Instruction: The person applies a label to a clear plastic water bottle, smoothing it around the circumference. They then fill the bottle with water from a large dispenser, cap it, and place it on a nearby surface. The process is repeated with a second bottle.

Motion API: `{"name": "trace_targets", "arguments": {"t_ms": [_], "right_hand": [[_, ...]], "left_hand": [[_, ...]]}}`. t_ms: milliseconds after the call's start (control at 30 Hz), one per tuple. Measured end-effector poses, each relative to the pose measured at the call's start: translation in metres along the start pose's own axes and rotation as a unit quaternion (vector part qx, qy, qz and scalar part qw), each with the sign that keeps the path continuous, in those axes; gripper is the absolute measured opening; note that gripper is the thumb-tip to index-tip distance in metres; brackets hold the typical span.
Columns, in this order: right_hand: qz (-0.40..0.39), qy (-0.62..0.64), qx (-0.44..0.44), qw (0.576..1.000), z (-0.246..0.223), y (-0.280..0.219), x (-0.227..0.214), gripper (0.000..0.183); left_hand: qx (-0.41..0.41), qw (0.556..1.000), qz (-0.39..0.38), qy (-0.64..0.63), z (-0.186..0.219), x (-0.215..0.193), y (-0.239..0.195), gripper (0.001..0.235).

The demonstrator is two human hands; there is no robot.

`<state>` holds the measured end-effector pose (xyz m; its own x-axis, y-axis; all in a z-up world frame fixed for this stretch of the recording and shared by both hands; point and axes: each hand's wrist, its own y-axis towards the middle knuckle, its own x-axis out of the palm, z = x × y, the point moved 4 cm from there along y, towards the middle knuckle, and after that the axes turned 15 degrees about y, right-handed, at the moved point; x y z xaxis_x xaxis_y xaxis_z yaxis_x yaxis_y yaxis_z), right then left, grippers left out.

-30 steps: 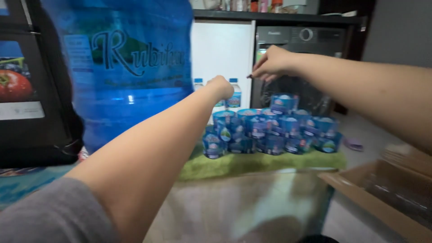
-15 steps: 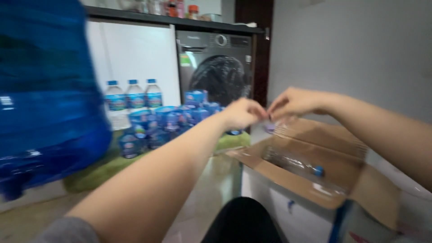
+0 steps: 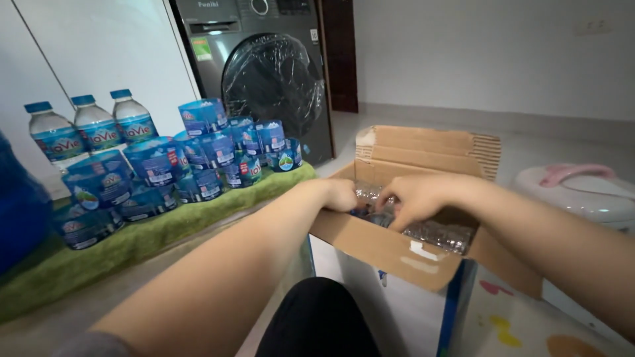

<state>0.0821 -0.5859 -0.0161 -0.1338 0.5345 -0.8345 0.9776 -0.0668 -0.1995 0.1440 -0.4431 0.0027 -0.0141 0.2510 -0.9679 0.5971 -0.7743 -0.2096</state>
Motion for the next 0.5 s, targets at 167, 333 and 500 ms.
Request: {"name": "trace_targets", "arguments": {"t_ms": [167, 333, 500], "right_hand": [[0.027, 0.135, 0.035, 0.990, -0.020, -0.003, 0.009, 0.060], [0.100, 0.167, -0.013, 0.981, -0.052, -0.021, -0.014, 0.064], [0.185, 0.268, -0.172, 0.930, -0.097, -0.057, -0.024, 0.062]], "left_hand": [[-0.012, 0.993, 0.047, -0.112, -0.028, 0.011, 0.029, 0.046], [-0.031, 0.827, 0.130, -0.546, -0.061, 0.019, 0.049, 0.028], [0.079, 0.661, 0.223, -0.712, -0.096, -0.018, -0.024, 0.034]]}}
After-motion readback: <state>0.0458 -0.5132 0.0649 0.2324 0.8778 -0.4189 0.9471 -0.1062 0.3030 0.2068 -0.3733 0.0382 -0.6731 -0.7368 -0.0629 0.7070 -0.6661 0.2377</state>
